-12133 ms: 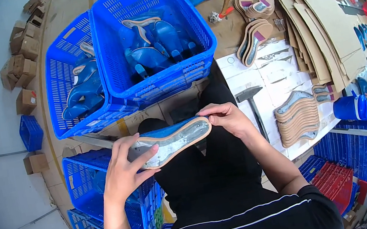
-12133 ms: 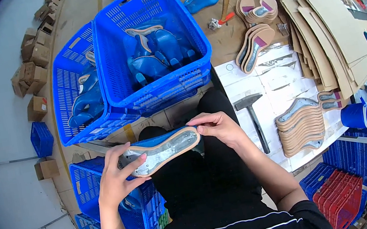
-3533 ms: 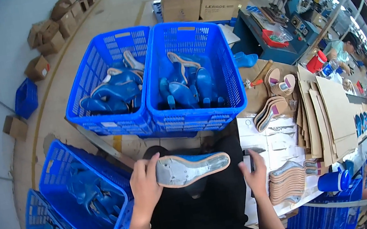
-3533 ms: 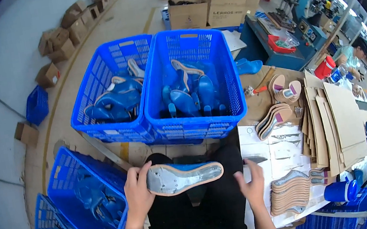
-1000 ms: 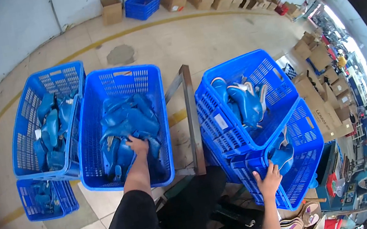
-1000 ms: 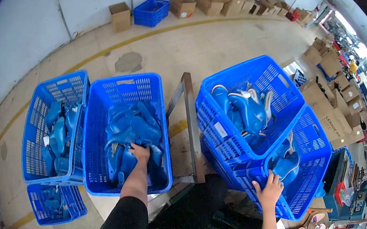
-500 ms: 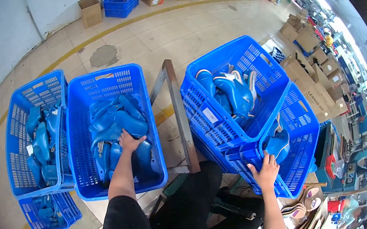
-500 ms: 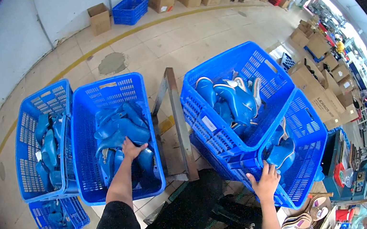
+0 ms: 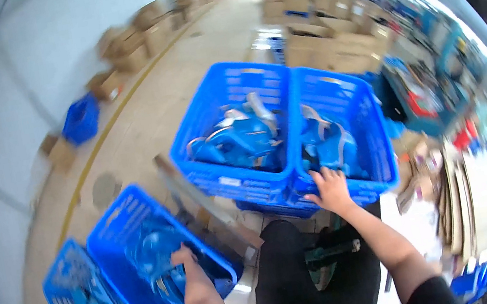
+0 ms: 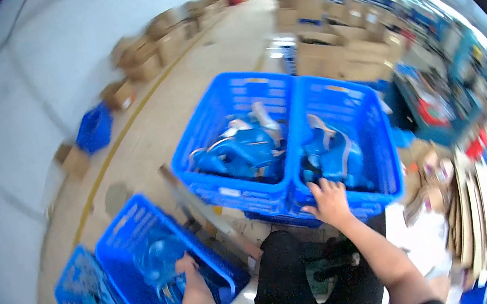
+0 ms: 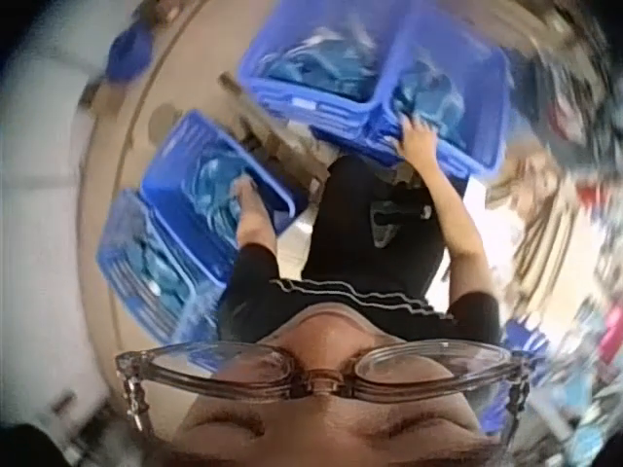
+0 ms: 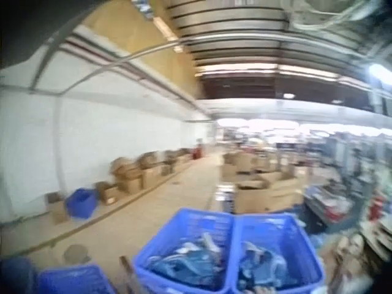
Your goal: Assembling insoles and shoe lasts using a hammer and manual checking.
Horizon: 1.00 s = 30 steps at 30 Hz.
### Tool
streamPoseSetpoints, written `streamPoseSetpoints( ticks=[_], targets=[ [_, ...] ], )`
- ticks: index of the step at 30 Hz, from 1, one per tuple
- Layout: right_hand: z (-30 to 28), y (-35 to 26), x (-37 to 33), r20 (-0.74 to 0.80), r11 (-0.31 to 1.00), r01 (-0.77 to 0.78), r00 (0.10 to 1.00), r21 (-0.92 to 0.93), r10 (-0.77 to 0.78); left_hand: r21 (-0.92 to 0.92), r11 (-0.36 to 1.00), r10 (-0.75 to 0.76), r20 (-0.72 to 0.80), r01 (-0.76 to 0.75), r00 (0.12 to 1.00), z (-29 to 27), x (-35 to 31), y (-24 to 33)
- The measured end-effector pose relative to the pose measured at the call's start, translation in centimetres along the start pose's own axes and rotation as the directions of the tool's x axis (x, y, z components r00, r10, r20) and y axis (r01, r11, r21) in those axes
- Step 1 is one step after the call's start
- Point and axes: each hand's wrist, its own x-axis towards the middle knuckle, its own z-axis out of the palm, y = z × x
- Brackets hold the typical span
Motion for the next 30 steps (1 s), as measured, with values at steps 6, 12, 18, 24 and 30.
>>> streamPoseSetpoints(
  ticks=[6,12,18,24,30],
  targets=[
    [0.7,2.3,-1.7,-0.009,0.999,-0.024,1.0,0.03,0.024,0.199,0.975,0.07,0.135,-0.097,0.988,-5.5,-4.7,6.2],
    [0.8,1.8,-2.5,-0.076,0.994,-0.027,0.997,0.106,0.035,-0.752,0.59,0.418,0.597,0.294,0.685,-9.3,-3.3,-2.9],
    [1.1,3.9,-4.2,-0.074,0.987,-0.015,0.997,0.161,0.028,-0.83,0.415,0.806,0.144,-0.374,0.574,-15.2,-10.0,-13.4],
    [1.2,4.8,-4.1,-0.008,0.974,-0.027,1.0,0.227,0.029,-0.835,0.531,0.743,0.376,-0.145,0.554,-19.2,-22.6,-17.6],
    [-0.6,7.6,-8.4,-0.181,0.392,0.09,0.963,0.915,0.201,-0.804,0.214,0.931,0.339,0.555,0.132,-22.8,-41.5,-4.7]
  ],
)
